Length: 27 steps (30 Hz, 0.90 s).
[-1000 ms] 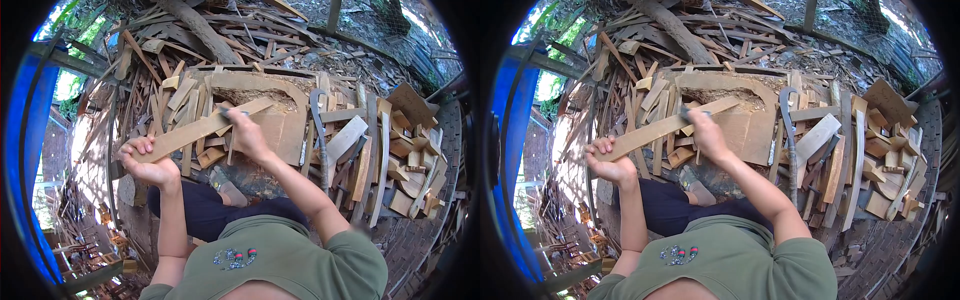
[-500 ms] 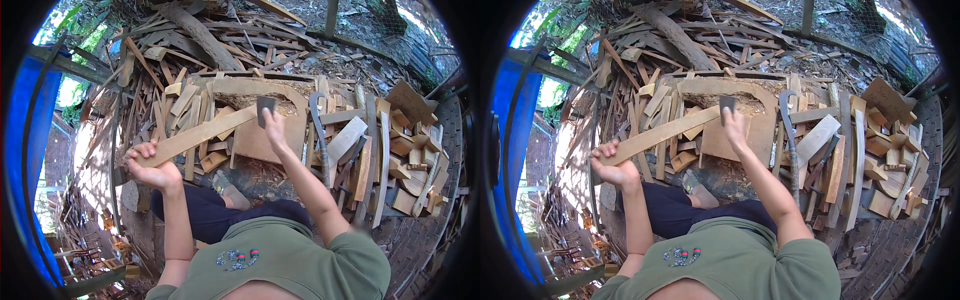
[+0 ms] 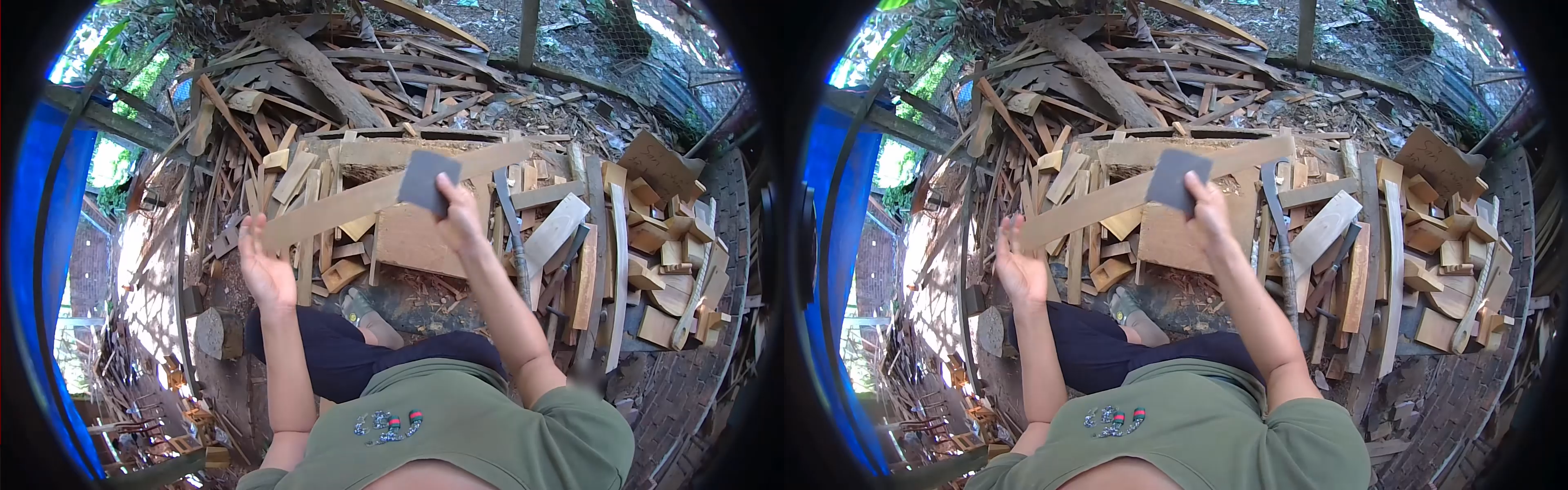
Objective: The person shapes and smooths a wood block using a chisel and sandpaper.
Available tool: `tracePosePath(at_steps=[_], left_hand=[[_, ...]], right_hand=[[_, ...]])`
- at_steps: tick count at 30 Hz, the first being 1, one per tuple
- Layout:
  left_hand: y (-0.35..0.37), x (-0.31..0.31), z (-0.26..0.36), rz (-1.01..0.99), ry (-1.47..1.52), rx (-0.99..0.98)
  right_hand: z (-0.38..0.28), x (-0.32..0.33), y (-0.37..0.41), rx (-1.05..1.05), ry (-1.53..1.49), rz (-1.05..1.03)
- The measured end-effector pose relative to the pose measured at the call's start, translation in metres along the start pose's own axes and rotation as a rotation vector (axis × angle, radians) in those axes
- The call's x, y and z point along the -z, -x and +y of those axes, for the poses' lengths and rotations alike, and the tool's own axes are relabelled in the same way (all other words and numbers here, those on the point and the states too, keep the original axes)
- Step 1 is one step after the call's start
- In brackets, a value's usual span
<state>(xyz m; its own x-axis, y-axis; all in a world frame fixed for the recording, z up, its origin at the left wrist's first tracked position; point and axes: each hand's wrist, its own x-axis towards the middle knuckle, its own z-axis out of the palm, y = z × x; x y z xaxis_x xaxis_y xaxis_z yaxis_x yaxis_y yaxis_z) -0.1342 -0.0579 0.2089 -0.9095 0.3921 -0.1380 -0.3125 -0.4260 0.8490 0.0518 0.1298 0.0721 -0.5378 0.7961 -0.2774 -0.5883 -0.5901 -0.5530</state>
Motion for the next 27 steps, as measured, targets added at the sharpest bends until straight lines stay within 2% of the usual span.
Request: tracePosePath(at_steps=[2,3,4,6,7,8,9,10,11,12,13,16,18,20,21,22,23,25,26,27], left_hand=[[-0.007,0.019,-0.004,0.035,-0.114,0.014],[-0.010,0.022,-0.005,0.067,-0.231,0.026],[-0.011,0.020,-0.006,0.062,-0.230,0.029],[-0.009,0.013,-0.004,-0.328,-0.317,0.062],[-0.007,0.002,-0.005,-0.436,-0.359,0.081],[-0.003,-0.010,-0.004,-0.432,-0.354,0.080],[0.001,-0.024,-0.003,-0.541,-0.399,0.023],[0.003,-0.033,0.000,-0.649,-0.447,-0.033],[0.001,-0.039,0.005,-0.649,-0.448,-0.034],[-0.002,-0.044,0.009,-0.699,-0.412,-0.116],[-0.006,-0.047,0.012,-0.750,-0.374,-0.200],[-0.025,-0.032,0.025,-0.731,-0.012,0.001],[-0.035,-0.017,0.026,-0.672,0.027,0.028],[-0.047,-0.002,0.021,-0.733,0.142,0.043],[-0.034,-0.019,0.021,-0.539,0.189,0.019],[-0.036,-0.019,0.017,-0.527,0.190,0.015],[-0.040,-0.016,0.013,-0.435,0.240,-0.055],[-0.045,-0.012,0.004,-0.258,0.320,-0.151],[-0.045,-0.010,0.002,-0.253,0.323,-0.154],[-0.045,-0.009,-0.001,-0.230,0.327,-0.216]], right_hand=[[-0.033,-0.002,-0.004,0.183,0.203,0.038],[-0.045,0.003,-0.011,0.276,0.384,-0.038],[-0.065,-0.004,-0.008,0.285,0.678,-0.092],[-0.091,-0.032,-0.003,0.205,1.032,-0.266],[-0.097,-0.045,-0.001,0.199,1.037,-0.267],[-0.100,-0.060,-0.001,0.238,1.176,-0.514],[-0.098,-0.073,-0.003,0.278,1.306,-0.769],[-0.083,-0.082,-0.007,0.415,1.284,-0.884],[-0.078,-0.090,-0.014,0.278,1.554,-1.005],[-0.074,-0.105,-0.005,0.210,1.542,-1.101],[-0.056,-0.110,-0.014,0.254,1.641,-1.299],[-0.029,-0.121,-0.015,0.215,1.679,-1.510],[-0.023,-0.125,-0.012,0.180,1.758,-1.493],[-0.017,-0.120,-0.014,0.136,1.837,-1.481],[-0.016,-0.108,-0.019,0.257,1.636,-1.354],[-0.016,-0.097,-0.023,0.362,1.433,-1.223],[-0.017,-0.086,-0.026,0.380,1.367,-1.117],[-0.031,-0.071,-0.016,0.303,1.171,-0.911],[-0.038,-0.065,-0.013,0.255,1.132,-0.816],[-0.039,-0.051,-0.014,0.255,1.137,-0.817]])
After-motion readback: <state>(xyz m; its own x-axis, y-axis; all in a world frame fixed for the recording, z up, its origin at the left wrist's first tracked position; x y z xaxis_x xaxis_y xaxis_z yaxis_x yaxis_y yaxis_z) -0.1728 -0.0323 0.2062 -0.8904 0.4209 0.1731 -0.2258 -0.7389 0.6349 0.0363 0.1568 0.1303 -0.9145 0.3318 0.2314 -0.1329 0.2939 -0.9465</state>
